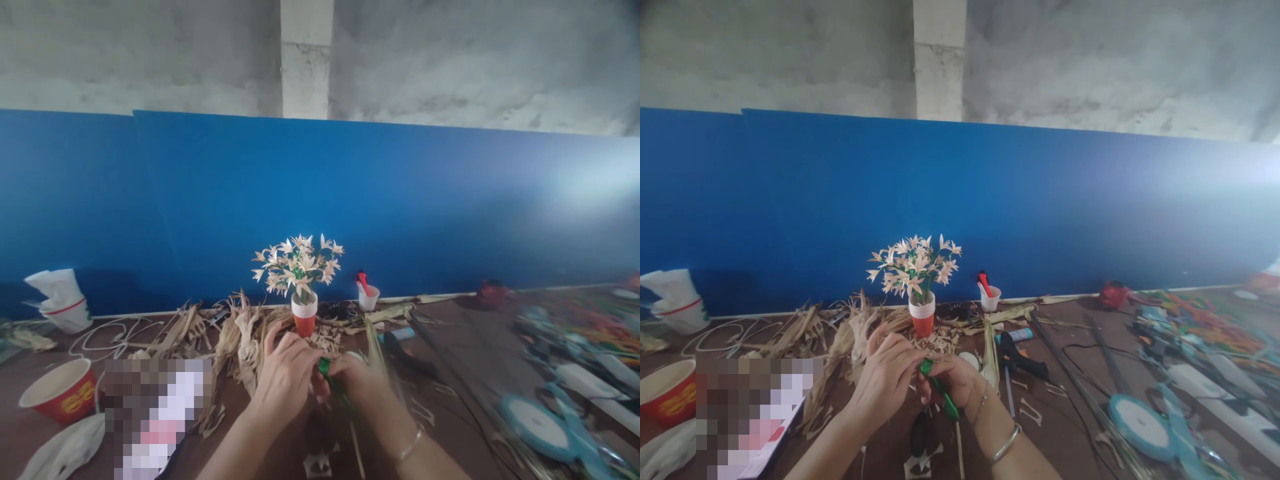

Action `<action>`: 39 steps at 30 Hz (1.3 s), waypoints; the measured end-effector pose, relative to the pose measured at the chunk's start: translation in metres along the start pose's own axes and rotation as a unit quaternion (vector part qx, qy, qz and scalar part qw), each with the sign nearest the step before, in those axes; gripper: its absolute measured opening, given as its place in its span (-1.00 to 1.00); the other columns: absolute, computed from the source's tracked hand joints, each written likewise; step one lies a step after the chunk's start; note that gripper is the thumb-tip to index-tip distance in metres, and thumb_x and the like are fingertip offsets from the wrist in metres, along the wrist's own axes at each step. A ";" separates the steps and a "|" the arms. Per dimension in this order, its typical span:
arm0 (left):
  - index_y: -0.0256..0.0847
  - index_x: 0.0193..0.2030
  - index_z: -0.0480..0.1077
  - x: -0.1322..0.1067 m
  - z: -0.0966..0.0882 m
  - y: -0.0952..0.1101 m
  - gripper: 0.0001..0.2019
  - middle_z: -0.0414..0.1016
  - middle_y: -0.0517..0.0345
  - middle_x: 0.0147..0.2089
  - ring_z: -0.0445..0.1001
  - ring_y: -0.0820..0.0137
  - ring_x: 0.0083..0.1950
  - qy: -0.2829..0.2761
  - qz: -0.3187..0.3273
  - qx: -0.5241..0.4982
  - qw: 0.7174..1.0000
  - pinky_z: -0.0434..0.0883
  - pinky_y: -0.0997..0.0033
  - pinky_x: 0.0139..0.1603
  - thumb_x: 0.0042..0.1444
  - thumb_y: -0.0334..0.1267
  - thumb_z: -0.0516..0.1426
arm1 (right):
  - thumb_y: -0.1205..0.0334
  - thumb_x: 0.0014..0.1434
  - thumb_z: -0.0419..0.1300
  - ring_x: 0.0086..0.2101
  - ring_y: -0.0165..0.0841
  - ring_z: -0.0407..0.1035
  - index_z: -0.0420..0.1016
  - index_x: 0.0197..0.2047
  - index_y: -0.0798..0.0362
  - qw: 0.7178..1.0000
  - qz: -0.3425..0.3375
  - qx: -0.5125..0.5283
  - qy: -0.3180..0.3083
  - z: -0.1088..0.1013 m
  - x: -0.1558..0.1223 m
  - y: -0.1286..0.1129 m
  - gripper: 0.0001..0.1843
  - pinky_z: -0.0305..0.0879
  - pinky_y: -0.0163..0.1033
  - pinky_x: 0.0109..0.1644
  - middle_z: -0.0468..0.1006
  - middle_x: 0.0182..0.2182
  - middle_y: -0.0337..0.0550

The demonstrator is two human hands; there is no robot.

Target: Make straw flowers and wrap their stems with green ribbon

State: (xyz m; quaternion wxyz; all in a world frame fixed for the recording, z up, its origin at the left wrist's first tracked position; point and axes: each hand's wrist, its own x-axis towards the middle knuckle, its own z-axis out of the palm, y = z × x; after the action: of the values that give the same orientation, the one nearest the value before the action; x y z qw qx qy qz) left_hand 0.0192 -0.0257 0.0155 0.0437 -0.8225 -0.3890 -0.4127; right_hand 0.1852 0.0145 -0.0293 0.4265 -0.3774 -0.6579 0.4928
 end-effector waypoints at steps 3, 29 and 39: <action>-0.10 -0.30 0.48 0.001 -0.001 0.001 -0.76 0.53 0.18 -0.42 0.41 0.33 -0.26 -0.005 -0.012 -0.006 1.000 -0.01 -0.07 0.21 0.14 -0.44 0.00 | 0.14 0.22 0.12 -0.21 -0.29 0.40 0.38 -0.04 0.13 0.993 0.049 0.069 -0.082 -0.001 0.001 0.003 -0.69 0.38 -0.11 -0.16 0.45 -0.12 -0.08; -0.12 -0.30 0.43 -0.006 0.010 -0.007 -0.83 0.54 0.15 -0.34 0.43 0.28 -0.23 0.100 -0.134 0.046 0.985 0.06 -0.04 0.15 0.13 -0.39 0.02 | 0.11 -0.18 0.36 -0.54 -0.45 0.23 0.45 -0.54 0.11 0.961 0.014 0.200 0.188 0.042 0.015 -0.010 -0.74 0.16 -0.32 -0.41 0.41 -0.60 -0.29; -0.14 -0.20 0.56 -0.002 0.007 -0.023 -0.76 0.59 0.06 -0.34 0.51 0.26 -0.30 -0.025 -0.240 -0.111 0.964 0.40 0.30 -0.24 0.06 -0.26 0.09 | 0.15 -0.11 0.25 -0.57 -0.44 0.19 0.41 -0.58 0.08 0.991 0.003 0.057 0.122 0.025 0.016 -0.019 -0.81 0.12 -0.33 -0.47 0.36 -0.66 -0.29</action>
State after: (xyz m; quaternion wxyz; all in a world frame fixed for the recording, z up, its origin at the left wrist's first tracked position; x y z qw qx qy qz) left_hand 0.0069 -0.0081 0.0040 -0.1575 -0.7148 -0.5279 -0.4308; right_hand 0.1549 0.0169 -0.0114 0.5227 -0.4114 -0.5706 0.4816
